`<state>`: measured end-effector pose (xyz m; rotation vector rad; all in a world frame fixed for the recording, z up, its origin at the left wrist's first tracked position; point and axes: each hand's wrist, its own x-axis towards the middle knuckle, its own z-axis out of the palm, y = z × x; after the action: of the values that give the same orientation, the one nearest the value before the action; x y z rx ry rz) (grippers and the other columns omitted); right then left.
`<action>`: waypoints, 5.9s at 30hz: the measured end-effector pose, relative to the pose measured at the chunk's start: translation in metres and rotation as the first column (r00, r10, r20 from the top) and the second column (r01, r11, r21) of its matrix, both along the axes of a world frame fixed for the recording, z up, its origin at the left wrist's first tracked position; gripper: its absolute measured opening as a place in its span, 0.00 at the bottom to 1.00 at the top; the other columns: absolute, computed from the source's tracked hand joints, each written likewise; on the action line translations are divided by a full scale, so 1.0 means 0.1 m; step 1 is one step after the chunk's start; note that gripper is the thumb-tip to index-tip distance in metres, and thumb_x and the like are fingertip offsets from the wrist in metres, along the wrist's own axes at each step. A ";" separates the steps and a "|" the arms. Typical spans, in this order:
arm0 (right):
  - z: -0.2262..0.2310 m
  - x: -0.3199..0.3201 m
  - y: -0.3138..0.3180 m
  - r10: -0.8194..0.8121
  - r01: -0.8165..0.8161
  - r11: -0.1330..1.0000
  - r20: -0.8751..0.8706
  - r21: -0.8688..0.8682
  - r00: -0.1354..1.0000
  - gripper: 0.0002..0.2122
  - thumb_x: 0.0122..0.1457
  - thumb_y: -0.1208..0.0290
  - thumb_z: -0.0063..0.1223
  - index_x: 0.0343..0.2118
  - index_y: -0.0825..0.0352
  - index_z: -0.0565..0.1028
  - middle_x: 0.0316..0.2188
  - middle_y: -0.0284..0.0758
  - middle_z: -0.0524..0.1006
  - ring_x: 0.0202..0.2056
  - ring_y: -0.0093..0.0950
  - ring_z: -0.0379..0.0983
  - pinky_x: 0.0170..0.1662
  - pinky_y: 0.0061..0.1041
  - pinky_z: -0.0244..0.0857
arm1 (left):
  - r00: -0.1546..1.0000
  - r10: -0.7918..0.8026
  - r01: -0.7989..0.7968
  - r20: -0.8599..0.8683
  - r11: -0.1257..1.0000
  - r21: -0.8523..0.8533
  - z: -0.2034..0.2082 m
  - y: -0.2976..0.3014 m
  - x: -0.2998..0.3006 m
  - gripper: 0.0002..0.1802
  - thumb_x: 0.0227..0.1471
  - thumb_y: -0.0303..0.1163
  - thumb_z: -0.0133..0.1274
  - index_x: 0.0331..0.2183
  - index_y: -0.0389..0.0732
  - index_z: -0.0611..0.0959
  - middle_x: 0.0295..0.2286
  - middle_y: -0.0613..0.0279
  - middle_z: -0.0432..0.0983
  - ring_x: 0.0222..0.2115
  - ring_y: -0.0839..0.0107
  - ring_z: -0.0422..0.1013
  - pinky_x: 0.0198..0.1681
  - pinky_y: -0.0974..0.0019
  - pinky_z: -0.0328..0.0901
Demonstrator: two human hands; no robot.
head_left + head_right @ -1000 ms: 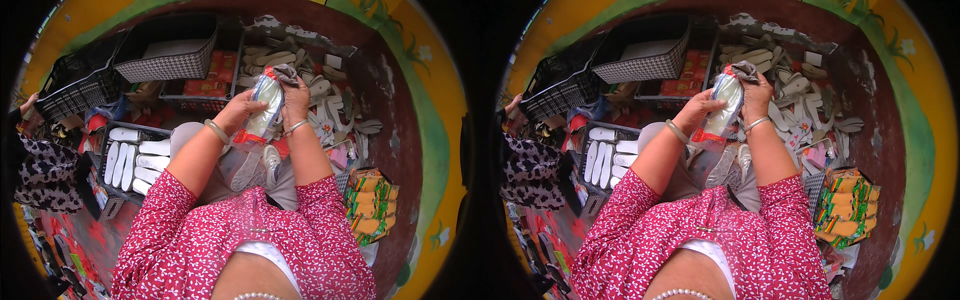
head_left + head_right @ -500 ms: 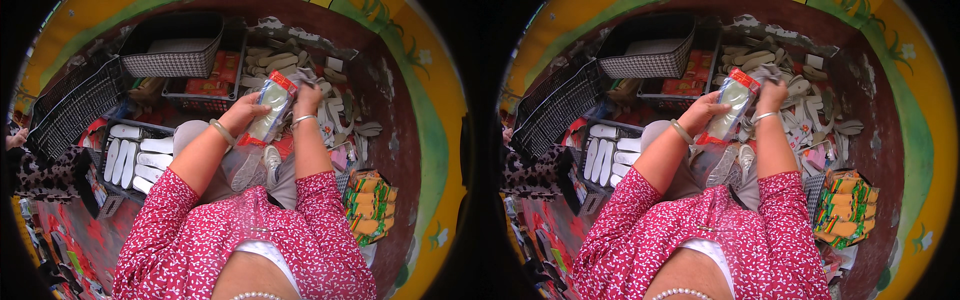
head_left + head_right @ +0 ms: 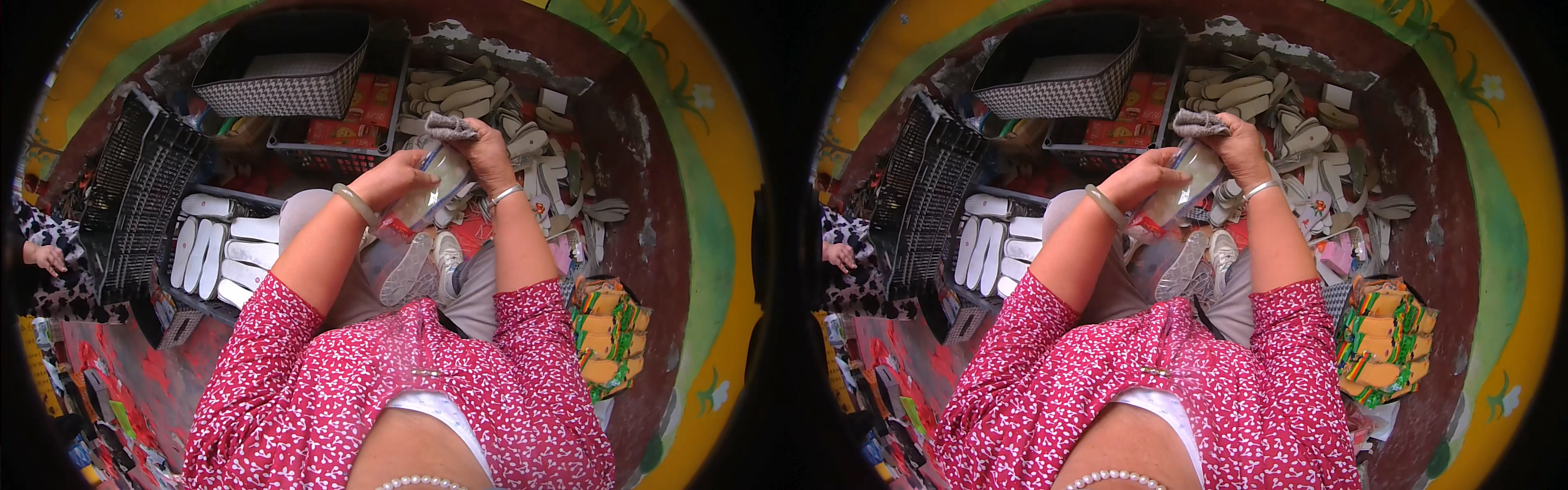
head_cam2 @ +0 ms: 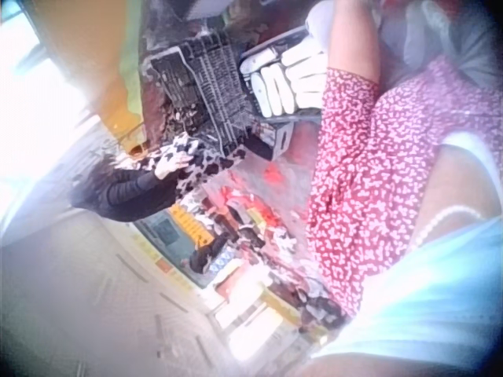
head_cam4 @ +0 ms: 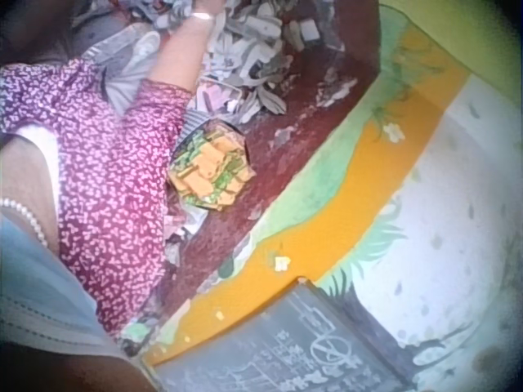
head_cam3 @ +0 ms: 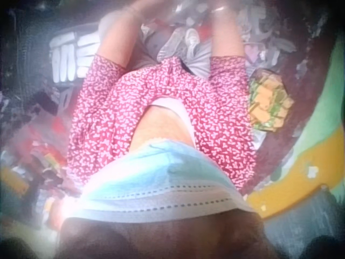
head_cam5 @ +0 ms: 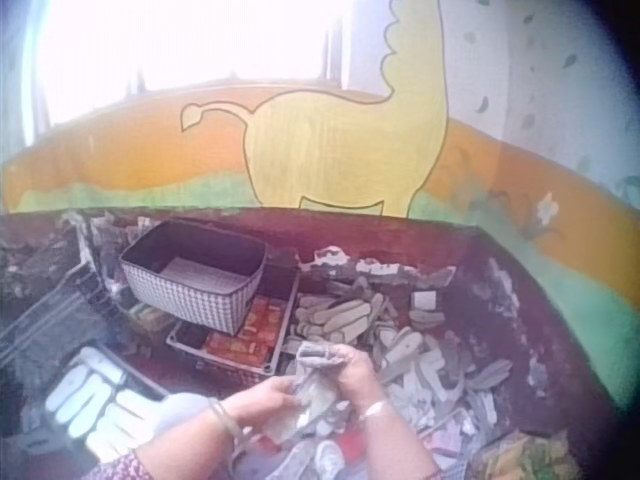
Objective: The person picks up a packaged item and wipes it with a cloth, then picks up individual shoe insoles from a pile on the floor and places them into a black crate.
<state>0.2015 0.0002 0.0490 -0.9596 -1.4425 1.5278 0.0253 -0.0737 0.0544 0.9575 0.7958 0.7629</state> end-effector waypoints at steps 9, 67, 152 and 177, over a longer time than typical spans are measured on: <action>-0.22 -0.07 0.11 -0.577 0.457 0.795 0.270 0.398 0.770 0.13 0.47 0.62 0.59 0.28 0.67 0.77 0.22 0.40 0.77 0.22 0.30 0.71 0.30 0.26 0.64 | 0.999 0.012 -0.011 0.045 1.000 -0.017 -0.04 0.03 0.08 0.16 0.47 0.24 0.51 0.41 0.33 0.73 0.32 0.61 0.74 0.30 0.75 0.71 0.37 0.71 0.66; -0.35 -0.73 -0.81 -0.147 -0.206 0.797 0.511 0.569 0.847 0.23 0.58 0.58 0.43 0.55 0.63 0.61 0.57 0.40 0.59 0.60 0.42 0.47 0.60 0.40 0.38 | 0.551 0.430 -0.354 0.715 0.897 -0.266 -0.14 -0.85 0.06 0.33 0.57 0.57 0.25 0.55 0.45 0.60 0.53 0.63 0.58 0.53 0.67 0.57 0.56 0.59 0.52; 0.30 -0.89 -1.53 -0.077 0.012 0.983 -0.358 -0.181 0.931 0.17 0.53 0.75 0.55 0.47 0.66 0.68 0.37 0.28 0.74 0.38 0.19 0.70 0.43 0.18 0.64 | 0.969 0.247 -0.248 0.017 0.960 0.132 0.11 -1.40 -0.68 0.13 0.50 0.33 0.55 0.35 0.33 0.78 0.29 0.68 0.74 0.30 0.83 0.68 0.33 0.77 0.64; 0.53 -1.38 -1.61 -0.153 0.125 0.786 -0.005 0.605 0.988 0.07 0.58 0.74 0.49 0.37 0.71 0.73 0.34 0.30 0.76 0.35 0.17 0.70 0.41 0.16 0.63 | 0.946 0.305 -0.313 0.110 0.948 0.064 0.13 -2.10 -1.40 0.15 0.46 0.25 0.54 0.39 0.32 0.77 0.31 0.66 0.76 0.30 0.82 0.69 0.34 0.77 0.65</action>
<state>0.0632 -0.1604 0.1024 -0.6810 -1.7000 0.8373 -0.1146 -0.2837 0.0674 0.8686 0.8443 1.1143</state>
